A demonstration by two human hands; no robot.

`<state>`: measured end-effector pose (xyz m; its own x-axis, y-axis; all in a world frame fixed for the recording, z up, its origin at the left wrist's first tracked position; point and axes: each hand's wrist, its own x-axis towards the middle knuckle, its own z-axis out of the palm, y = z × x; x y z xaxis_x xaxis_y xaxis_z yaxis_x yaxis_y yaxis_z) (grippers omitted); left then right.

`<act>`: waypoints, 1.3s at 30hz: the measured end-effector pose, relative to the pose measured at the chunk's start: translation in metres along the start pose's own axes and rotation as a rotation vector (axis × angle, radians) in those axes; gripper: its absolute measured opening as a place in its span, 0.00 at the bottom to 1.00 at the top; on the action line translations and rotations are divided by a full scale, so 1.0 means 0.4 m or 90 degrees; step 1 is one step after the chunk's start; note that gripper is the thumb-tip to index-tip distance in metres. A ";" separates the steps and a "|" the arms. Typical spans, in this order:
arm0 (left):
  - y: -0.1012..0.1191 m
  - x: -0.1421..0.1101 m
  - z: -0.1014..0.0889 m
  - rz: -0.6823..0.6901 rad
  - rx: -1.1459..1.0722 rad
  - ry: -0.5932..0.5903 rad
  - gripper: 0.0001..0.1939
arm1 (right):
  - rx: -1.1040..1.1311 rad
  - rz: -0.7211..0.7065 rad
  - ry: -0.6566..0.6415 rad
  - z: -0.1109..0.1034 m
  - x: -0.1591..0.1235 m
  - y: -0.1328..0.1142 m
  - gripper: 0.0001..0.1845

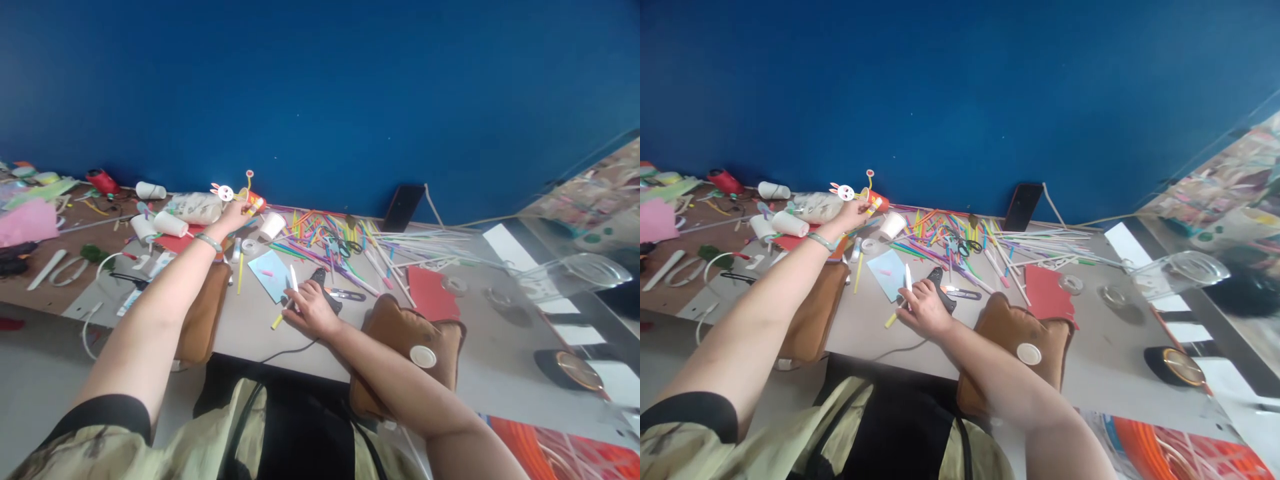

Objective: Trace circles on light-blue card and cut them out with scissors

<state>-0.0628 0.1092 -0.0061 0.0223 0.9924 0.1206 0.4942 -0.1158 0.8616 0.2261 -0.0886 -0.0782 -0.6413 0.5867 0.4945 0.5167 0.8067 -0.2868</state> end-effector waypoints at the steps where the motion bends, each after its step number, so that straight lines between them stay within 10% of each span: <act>1: 0.014 -0.015 -0.005 -0.012 -0.053 -0.009 0.11 | 0.003 0.000 -0.001 -0.001 0.000 0.000 0.18; 8: 0.112 -0.167 0.018 -0.084 -0.480 -0.205 0.15 | 0.015 0.008 0.003 -0.003 0.002 0.000 0.18; 13: 0.136 -0.227 0.049 -0.134 -0.553 -0.206 0.10 | 0.008 0.006 0.004 0.001 0.001 0.001 0.18; 30: 0.092 -0.278 0.134 -0.201 -0.378 -0.153 0.14 | -0.001 0.002 0.004 0.004 0.002 0.003 0.18; 39: 0.030 -0.283 0.182 0.008 -0.114 -0.209 0.12 | 0.016 0.012 -0.004 0.002 0.003 0.001 0.18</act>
<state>0.0038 -0.0016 -0.0453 0.3184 0.9479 -0.0080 0.3326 -0.1038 0.9373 0.2248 -0.0875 -0.0783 -0.6360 0.6016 0.4834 0.5135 0.7975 -0.3168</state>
